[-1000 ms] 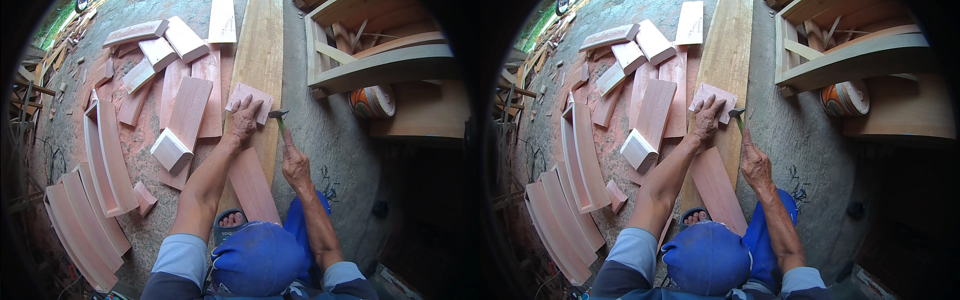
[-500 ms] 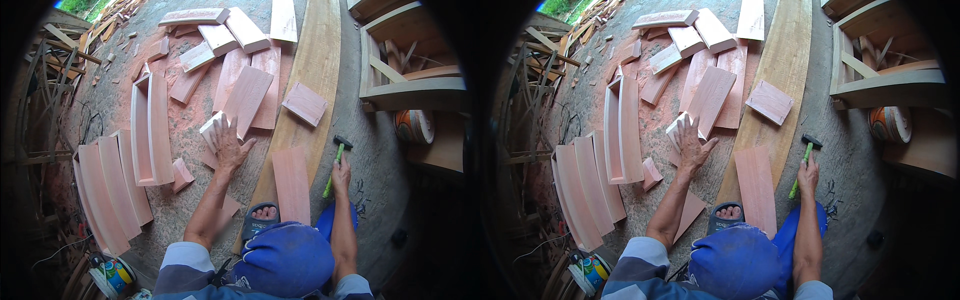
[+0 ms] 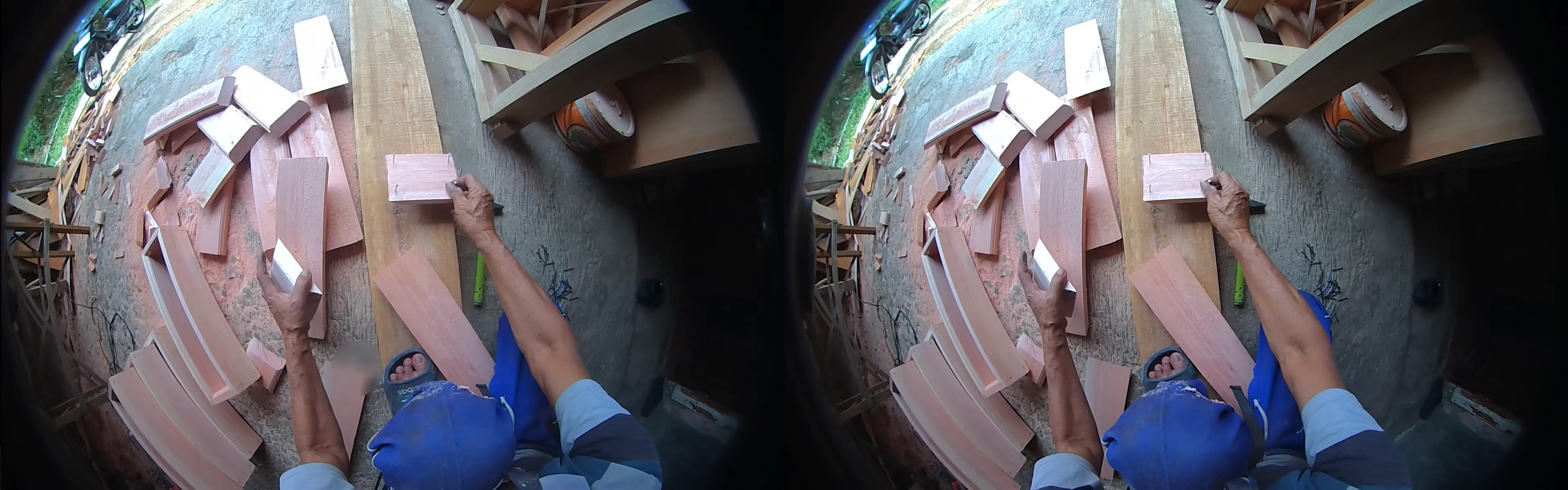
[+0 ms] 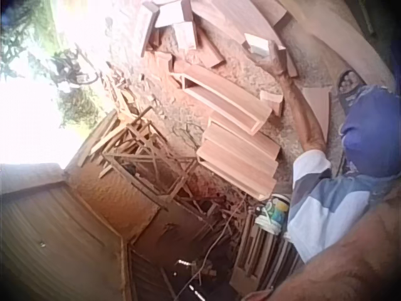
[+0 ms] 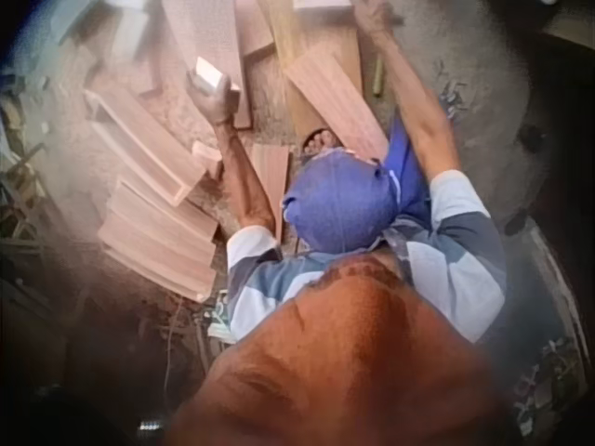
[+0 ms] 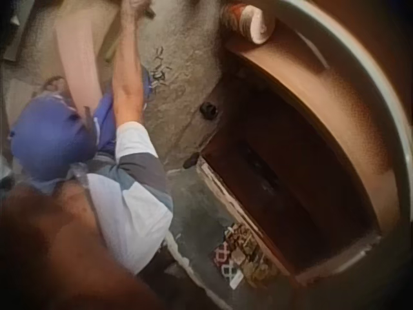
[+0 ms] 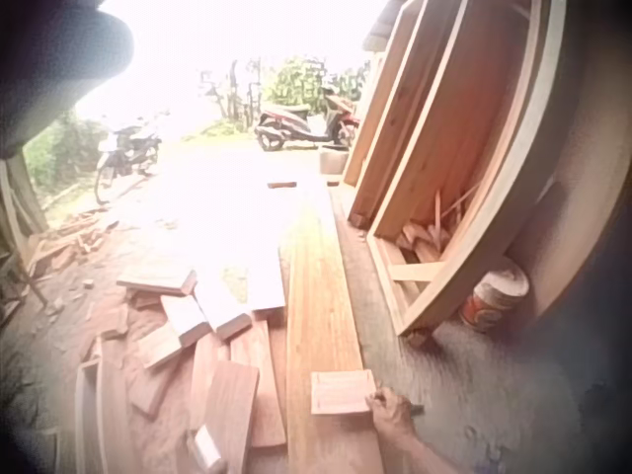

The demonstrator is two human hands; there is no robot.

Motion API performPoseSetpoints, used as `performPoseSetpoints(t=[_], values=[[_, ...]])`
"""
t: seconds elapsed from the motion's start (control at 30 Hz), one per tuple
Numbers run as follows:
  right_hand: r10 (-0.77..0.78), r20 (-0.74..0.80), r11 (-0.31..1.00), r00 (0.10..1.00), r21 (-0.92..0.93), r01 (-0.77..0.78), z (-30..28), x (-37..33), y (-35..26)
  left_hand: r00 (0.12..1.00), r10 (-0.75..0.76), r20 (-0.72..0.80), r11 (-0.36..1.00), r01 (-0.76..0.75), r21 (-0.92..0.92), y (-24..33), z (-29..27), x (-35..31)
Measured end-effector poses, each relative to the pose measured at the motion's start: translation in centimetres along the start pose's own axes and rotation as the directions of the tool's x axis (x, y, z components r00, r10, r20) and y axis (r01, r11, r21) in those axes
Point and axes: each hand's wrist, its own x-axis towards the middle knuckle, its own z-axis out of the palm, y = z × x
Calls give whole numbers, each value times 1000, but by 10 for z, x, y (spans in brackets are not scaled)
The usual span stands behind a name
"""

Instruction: The person sits on the floor and assembles small wooden frames by nailing pieces together. They pick up wooden pieces, align them, and use a hammer and nails to join them. The person repeatedly hammers nails into the wood to secure the frame.

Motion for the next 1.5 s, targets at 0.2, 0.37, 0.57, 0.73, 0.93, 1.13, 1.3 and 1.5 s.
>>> performPoseSetpoints(t=[0.2,0.37,0.57,0.73,0.93,1.13,1.3,1.5], values=[[303,-201,917,932,327,-228,-122,-14,106,900,-158,406,97,424,-901,31,57,16],[310,-219,947,925,-17,-321,-207,-29,166,739,66,670,22,671,-741,45,126,23],[578,24,791,816,-262,-553,-257,-102,165,622,-39,782,30,783,-621,26,172,34],[637,98,771,765,-67,-633,-232,-128,162,635,-148,758,177,771,-612,-5,190,65],[667,88,740,740,-186,-646,-203,-107,150,927,-195,319,879,310,-363,-6,190,68],[616,181,775,767,-317,-547,-224,-104,184,907,351,232,866,-408,287,17,210,47],[698,310,684,645,-25,-729,-222,-106,166,800,348,488,694,-570,440,20,224,39],[562,274,731,781,278,-623,-205,-108,137,740,277,613,604,-630,487,43,227,30]])
